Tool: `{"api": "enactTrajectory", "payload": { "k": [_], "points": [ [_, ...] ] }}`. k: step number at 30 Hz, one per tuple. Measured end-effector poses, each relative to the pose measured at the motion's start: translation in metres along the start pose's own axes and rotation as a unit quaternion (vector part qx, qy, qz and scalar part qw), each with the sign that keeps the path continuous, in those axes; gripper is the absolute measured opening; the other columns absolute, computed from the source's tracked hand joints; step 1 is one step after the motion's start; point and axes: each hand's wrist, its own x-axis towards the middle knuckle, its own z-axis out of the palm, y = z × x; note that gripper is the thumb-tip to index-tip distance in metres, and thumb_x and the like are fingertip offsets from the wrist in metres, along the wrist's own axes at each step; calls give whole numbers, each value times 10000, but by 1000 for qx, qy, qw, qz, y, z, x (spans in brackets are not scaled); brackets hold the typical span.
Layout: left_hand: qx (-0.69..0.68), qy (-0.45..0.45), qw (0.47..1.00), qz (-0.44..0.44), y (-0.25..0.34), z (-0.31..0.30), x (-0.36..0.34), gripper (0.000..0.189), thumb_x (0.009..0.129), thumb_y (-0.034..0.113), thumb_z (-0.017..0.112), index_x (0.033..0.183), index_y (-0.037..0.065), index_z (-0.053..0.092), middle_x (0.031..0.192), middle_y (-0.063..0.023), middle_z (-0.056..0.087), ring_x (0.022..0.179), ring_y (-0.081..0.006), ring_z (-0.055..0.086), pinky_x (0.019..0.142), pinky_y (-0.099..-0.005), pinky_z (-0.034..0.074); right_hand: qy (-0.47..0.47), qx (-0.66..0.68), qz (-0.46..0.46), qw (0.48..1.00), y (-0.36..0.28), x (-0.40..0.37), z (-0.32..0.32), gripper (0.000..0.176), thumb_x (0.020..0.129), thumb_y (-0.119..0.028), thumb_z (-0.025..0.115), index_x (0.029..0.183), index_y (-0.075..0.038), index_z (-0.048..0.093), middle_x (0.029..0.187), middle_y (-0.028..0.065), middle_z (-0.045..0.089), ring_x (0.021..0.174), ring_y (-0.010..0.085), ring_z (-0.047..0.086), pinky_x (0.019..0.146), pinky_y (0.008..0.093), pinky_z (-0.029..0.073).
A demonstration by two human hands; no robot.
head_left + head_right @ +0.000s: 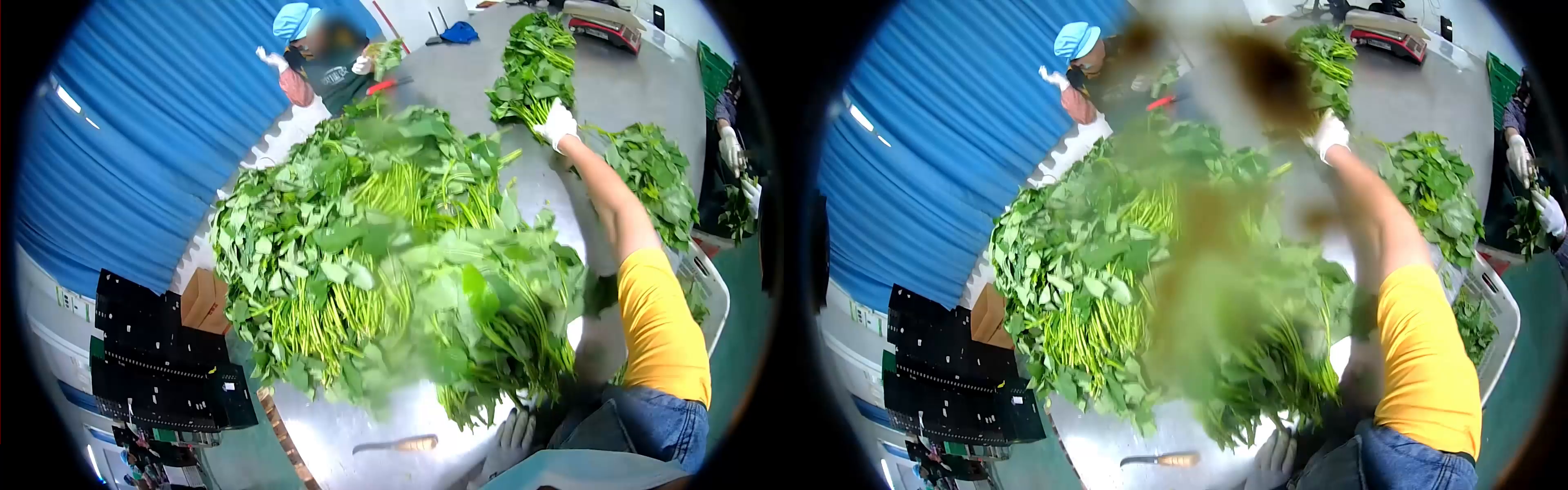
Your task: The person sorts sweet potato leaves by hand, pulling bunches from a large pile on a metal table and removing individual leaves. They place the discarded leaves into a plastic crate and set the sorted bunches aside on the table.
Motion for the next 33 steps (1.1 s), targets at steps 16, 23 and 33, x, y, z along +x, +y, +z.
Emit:
{"api": "enactTrajectory", "payload": {
  "k": [16,23,33],
  "points": [
    [-129,-3,991,-35,4,-19,9,752,809,284,659,1354,-101,312,1406,-298,297,1329,-461,258,1102,-493,234,-116,411,-227,875,89,-437,-160,332,843,-49,594,1174,-63,608,1069,58,617,947,131,587,816,251,460],
    [-159,24,986,-43,12,-82,-2,667,810,269,642,1302,-104,390,1342,-291,394,1275,-445,337,1089,-481,257,-80,223,-284,929,57,-488,-142,294,830,-256,630,1051,-61,637,856,113,609,750,245,614,683,335,492],
    [-153,162,972,-79,-8,-47,-64,404,794,138,649,1145,-26,536,1204,-216,525,1165,-387,478,1003,-451,376,-31,320,-207,924,50,-452,-198,215,818,-180,646,951,-14,677,830,130,642,740,263,632,683,350,488]
  ]
}}
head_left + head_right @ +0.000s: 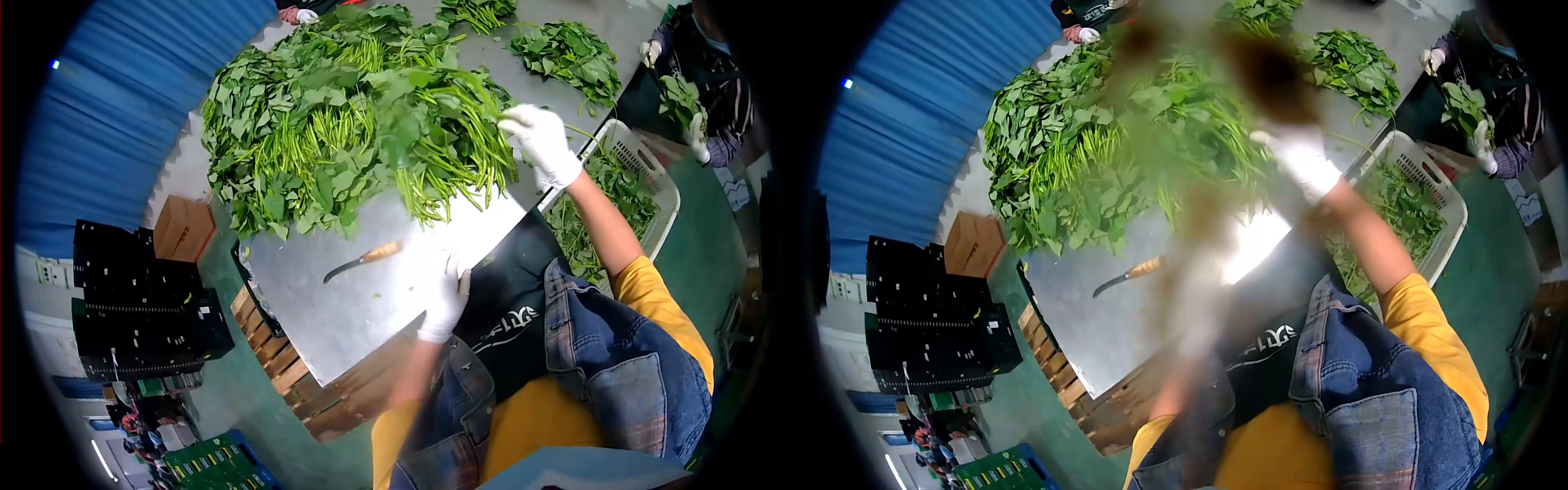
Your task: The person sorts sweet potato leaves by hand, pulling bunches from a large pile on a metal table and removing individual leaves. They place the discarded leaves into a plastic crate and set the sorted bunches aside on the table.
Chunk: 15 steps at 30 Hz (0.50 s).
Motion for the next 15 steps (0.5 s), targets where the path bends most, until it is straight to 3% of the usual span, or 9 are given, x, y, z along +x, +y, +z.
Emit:
{"api": "enactTrajectory", "payload": {
  "k": [1,2,4,8,10,12,13,14,15],
  "points": [
    [-10,2,1000,-3,1,1,0,391,792,137,646,1133,-26,545,1195,-212,533,1157,-382,486,996,-449,381,1,189,120,975,-18,2,-10,197,815,-111,662,970,9,679,834,77,652,729,160,620,667,277,480],
    [-19,5,1000,-5,1,2,3,377,791,136,644,1120,-26,554,1186,-209,541,1149,-377,494,989,-446,387,-8,104,17,994,-8,8,-14,176,821,-80,659,964,19,679,830,44,643,700,92,581,636,232,463],
    [-38,11,999,-8,3,4,9,352,788,133,638,1095,-27,573,1168,-201,557,1134,-367,510,975,-440,398,13,281,116,953,-18,0,-4,162,828,-81,658,959,10,687,809,53,637,638,81,554,587,227,447],
    [-7,-14,1000,11,26,-27,37,320,791,123,625,1070,-31,600,1154,-202,577,1124,-363,527,966,-433,410,-271,152,160,937,20,2,17,180,814,-166,655,830,11,680,705,29,636,586,108,554,557,265,453],
    [39,-39,998,29,29,-32,60,313,796,116,618,1071,-34,610,1159,-209,580,1130,-370,528,972,-432,409,-250,248,126,927,5,-9,8,164,800,-148,643,793,12,679,638,50,615,562,123,553,545,283,455],
    [-24,100,990,93,23,-22,76,377,810,97,590,1165,-32,577,1241,-222,540,1199,-370,485,1014,-424,381,-241,317,156,904,-9,-19,4,160,856,-118,622,840,26,689,662,31,635,547,64,556,524,200,441],
    [-22,-48,998,-37,45,-55,96,447,841,94,549,1269,-27,508,1325,-222,480,1257,-356,436,1055,-435,337,-209,261,-20,942,-3,-25,10,158,856,-116,622,842,27,689,671,33,638,558,66,560,534,200,444],
    [-20,-47,998,-36,38,-48,109,447,841,94,549,1269,-27,508,1325,-222,480,1257,-356,436,1055,-435,337,-168,195,-196,946,2,-29,16,156,856,-113,622,845,27,689,680,35,641,570,67,565,544,199,447],
    [25,-10,1000,-11,26,-34,122,478,854,120,533,1306,-23,469,1352,-226,451,1285,-355,401,1073,-453,301,-169,215,-138,952,-4,-34,16,155,861,-108,618,837,28,688,696,41,648,581,70,572,554,202,456]
  ]
}}
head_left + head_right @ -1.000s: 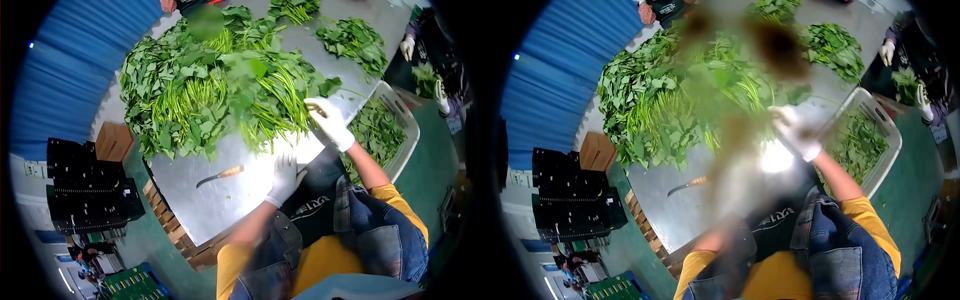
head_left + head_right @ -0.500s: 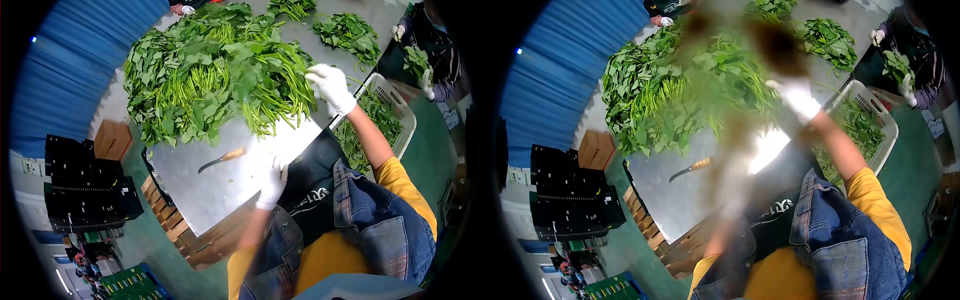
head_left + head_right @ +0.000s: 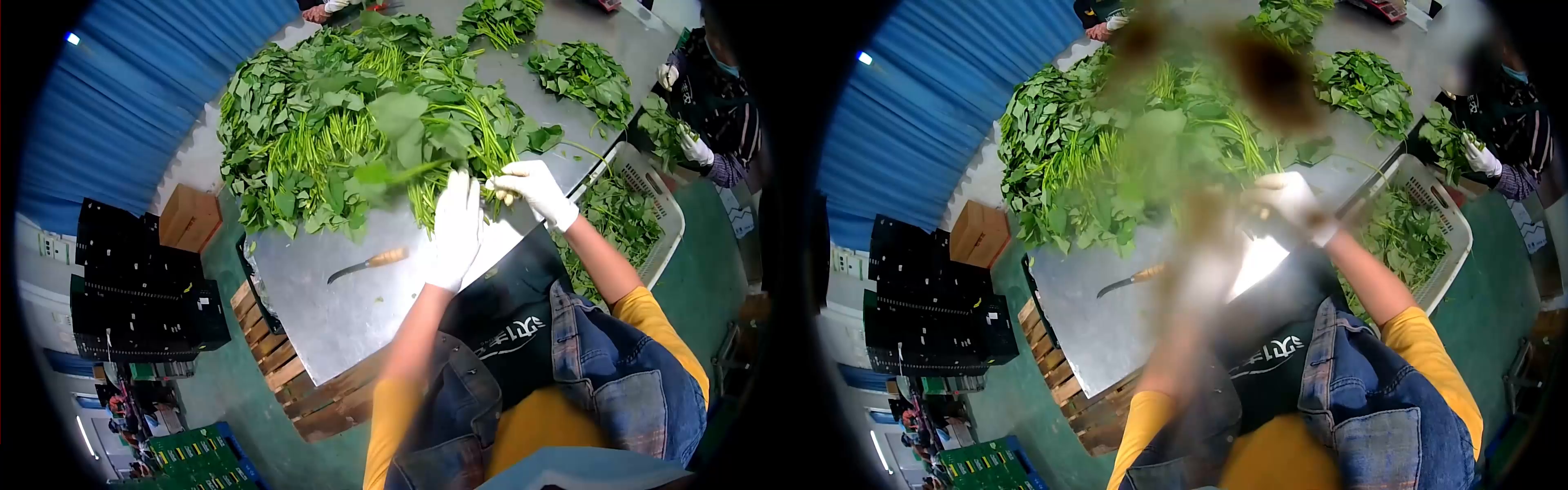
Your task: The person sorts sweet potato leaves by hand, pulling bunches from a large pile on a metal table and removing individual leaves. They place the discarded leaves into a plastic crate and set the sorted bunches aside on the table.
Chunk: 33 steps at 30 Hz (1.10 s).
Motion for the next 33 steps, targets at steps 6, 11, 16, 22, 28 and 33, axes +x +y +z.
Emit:
{"api": "enactTrajectory", "payload": {
  "k": [6,11,16,22,28,33],
  "points": [
    [-165,-31,975,-143,-80,66,56,640,841,299,570,1356,-34,385,1411,-239,379,1281,-373,364,1088,-461,251,42,388,194,900,-20,-12,-18,225,900,-194,622,935,28,640,713,54,628,617,120,597,563,216,473],
    [-24,167,986,6,-33,17,49,384,821,146,612,1182,25,567,1270,-170,527,1158,-329,488,986,-419,374,51,584,157,794,7,-30,-7,283,971,-357,477,913,-93,559,568,-39,449,457,64,363,523,232,309],
    [-203,57,956,-206,6,-4,63,168,864,36,591,1013,14,665,955,-88,670,847,-178,634,801,-269,480,-95,756,169,626,9,-40,12,288,998,-337,420,862,-104,517,532,-59,363,409,46,314,496,220,290],
    [-738,66,644,-191,-18,9,63,270,872,81,624,1120,-25,616,952,-42,651,790,-95,574,737,-214,455,-137,774,217,578,4,-50,22,280,991,-337,434,949,-87,553,550,-56,375,405,41,309,461,210,269],
    [-646,28,745,-166,-10,-8,62,297,861,55,619,1143,-33,595,984,-71,662,854,-103,605,789,-229,478,-42,652,402,642,-15,-55,21,366,948,-285,536,1112,42,564,841,91,652,670,149,629,654,247,513],
    [-599,-19,770,-219,23,-26,52,233,837,25,635,1064,-25,608,915,-61,668,786,-92,605,732,-220,485,-140,498,281,808,-2,-39,18,382,845,-179,650,1149,35,563,919,90,659,842,176,646,803,315,517]
  ]
}}
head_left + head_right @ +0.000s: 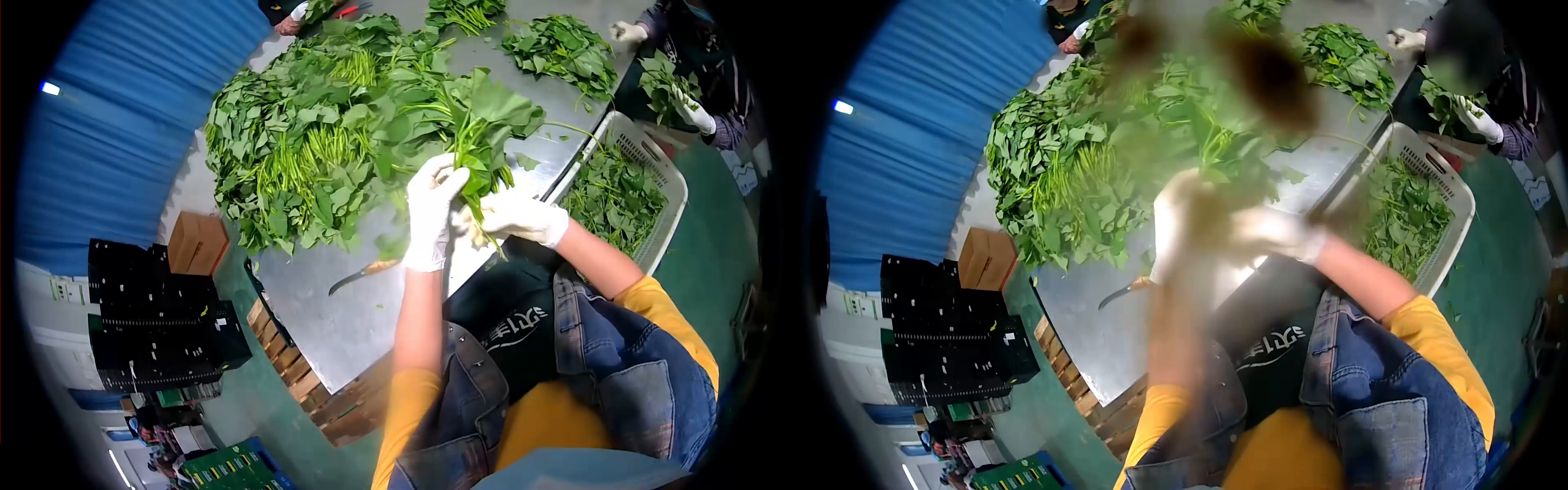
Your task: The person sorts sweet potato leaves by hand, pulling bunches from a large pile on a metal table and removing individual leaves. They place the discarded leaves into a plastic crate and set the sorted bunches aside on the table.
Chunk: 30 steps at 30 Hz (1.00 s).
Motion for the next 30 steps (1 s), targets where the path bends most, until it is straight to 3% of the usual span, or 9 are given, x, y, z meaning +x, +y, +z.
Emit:
{"api": "enactTrajectory", "payload": {
  "k": [14,17,20,24,25,26,28,29,30],
  "points": [
    [-98,3,995,-19,-25,3,1,108,842,60,642,931,26,591,815,-22,605,695,-82,550,628,-225,456,207,50,-177,961,-15,-6,4,310,874,-77,594,1171,5,565,1077,87,634,987,156,594,907,298,461],
    [-39,5,985,169,-89,-14,29,158,843,35,631,993,17,584,845,-28,619,738,-70,547,656,-203,436,160,96,-174,967,-26,-23,7,267,865,-98,620,1103,22,611,1077,97,635,1031,166,584,959,306,434],
    [-214,16,976,30,-65,18,12,163,833,27,647,984,19,587,840,-21,617,718,-67,538,648,-201,428,241,-76,-189,949,-27,-46,-8,220,820,-75,653,1022,7,618,964,57,651,823,128,596,760,261,472],
    [546,33,805,230,-70,41,11,130,819,40,670,913,40,580,777,4,571,679,-63,506,627,-203,408,339,-87,-260,900,1,-71,-38,193,770,-35,691,929,1,588,853,61,639,776,158,627,704,275,488],
    [172,62,962,204,-70,40,11,128,814,45,673,895,49,573,763,11,549,666,-66,487,618,-211,402,371,-78,-234,895,3,-78,-41,214,794,-70,700,943,19,575,898,90,645,818,205,663,703,306,512],
    [-229,82,959,143,-68,33,12,129,810,50,676,877,58,566,750,18,528,654,-68,468,609,-219,396,345,34,-287,893,0,-92,-43,264,825,-118,695,996,22,552,907,103,648,841,232,678,704,322,533],
    [342,163,888,259,-36,-12,19,101,857,85,632,837,77,533,796,-1,544,705,-82,488,656,-233,416,326,114,-345,873,6,-131,-83,335,879,-162,640,1141,-3,506,1053,101,609,913,189,624,729,282,540],
    [-85,195,967,141,-21,-7,17,100,887,116,604,845,63,531,857,-37,594,761,-94,537,712,-241,448,283,225,-372,855,14,-150,-116,360,917,-163,592,1226,-15,477,1128,99,582,954,172,591,750,270,542],
    [-99,200,969,110,-7,-14,15,116,900,129,594,852,49,525,922,-71,623,806,-105,568,737,-251,468,254,395,-451,759,19,-163,-154,454,922,-262,582,1260,19,470,1166,179,596,1099,218,583,851,311,549]
  ]
}}
